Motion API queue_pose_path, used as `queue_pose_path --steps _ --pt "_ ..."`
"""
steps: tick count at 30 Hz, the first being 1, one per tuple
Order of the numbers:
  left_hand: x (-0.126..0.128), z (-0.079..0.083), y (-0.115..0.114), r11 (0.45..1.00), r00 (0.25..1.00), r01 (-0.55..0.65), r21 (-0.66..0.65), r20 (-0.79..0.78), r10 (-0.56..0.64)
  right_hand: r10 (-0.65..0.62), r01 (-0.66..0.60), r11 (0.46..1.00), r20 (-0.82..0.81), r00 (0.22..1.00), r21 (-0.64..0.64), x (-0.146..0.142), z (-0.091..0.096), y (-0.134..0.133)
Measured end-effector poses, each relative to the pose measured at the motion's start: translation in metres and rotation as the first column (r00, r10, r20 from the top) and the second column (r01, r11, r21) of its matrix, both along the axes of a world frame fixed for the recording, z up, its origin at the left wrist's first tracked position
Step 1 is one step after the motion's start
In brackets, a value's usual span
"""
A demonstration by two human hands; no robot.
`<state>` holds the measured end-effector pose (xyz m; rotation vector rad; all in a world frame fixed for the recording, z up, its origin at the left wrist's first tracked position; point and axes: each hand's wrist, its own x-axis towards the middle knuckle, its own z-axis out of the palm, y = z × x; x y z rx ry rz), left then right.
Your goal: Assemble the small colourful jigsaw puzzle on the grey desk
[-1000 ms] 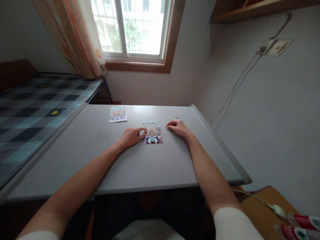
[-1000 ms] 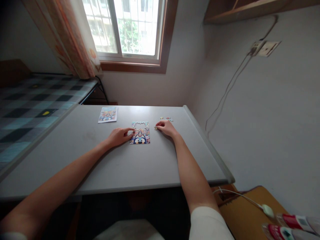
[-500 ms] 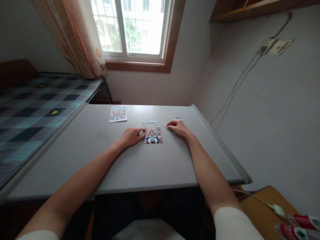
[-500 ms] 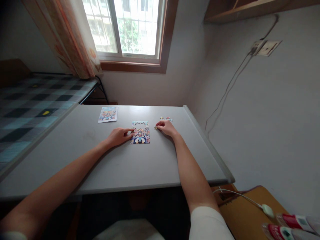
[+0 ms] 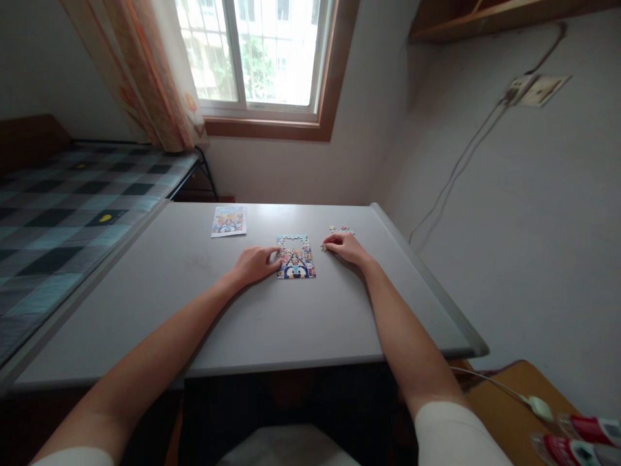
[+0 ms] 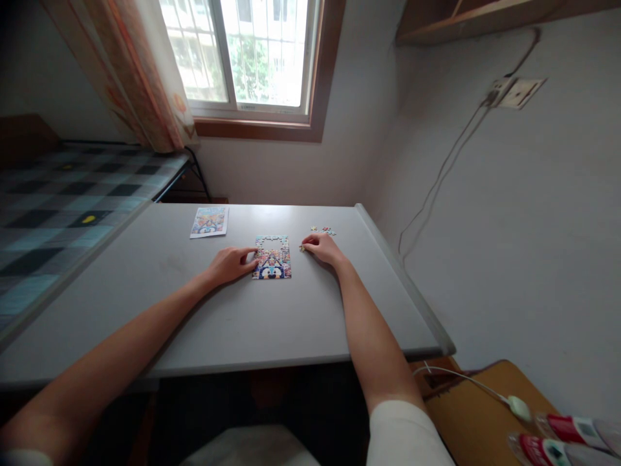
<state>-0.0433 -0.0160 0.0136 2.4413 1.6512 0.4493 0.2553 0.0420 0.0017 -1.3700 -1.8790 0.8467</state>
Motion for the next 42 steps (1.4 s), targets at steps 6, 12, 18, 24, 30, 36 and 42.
queue_pose_path --steps 6,12,18,24,30,36,42 --pt "-0.001 -0.001 0.001 1.0 1.0 0.018 0.004 0.019 -0.019 -0.004 0.004 1.0 0.0 1.0 0.013 -0.001 0.0 0.0" --pt "-0.002 -0.004 0.003 1.0 0.999 0.028 0.009 0.017 -0.029 -0.005 0.004 1.0 -0.009 1.0 -0.008 -0.001 0.001 0.0" --pt "-0.002 -0.003 0.003 0.999 0.999 0.032 0.0 0.017 -0.032 0.006 -0.006 1.0 -0.009 1.0 0.005 -0.001 0.0 0.0" --pt "-0.002 -0.002 0.002 0.999 0.999 0.032 0.003 0.018 -0.032 -0.024 0.024 0.999 0.001 1.0 0.032 0.003 0.004 0.0" --pt "-0.002 -0.002 0.002 0.999 0.999 0.038 0.001 0.014 -0.038 -0.102 0.101 0.988 0.0 0.995 0.119 0.016 0.01 0.002" --pt "-0.003 -0.003 0.003 0.999 0.999 0.045 0.007 0.007 -0.045 -0.365 0.348 0.923 0.084 0.927 0.167 0.025 0.002 0.007" --pt "-0.001 0.001 0.0 0.999 0.999 0.032 0.001 -0.023 -0.032 -0.485 0.459 0.874 0.256 0.836 0.158 0.013 0.004 0.008"
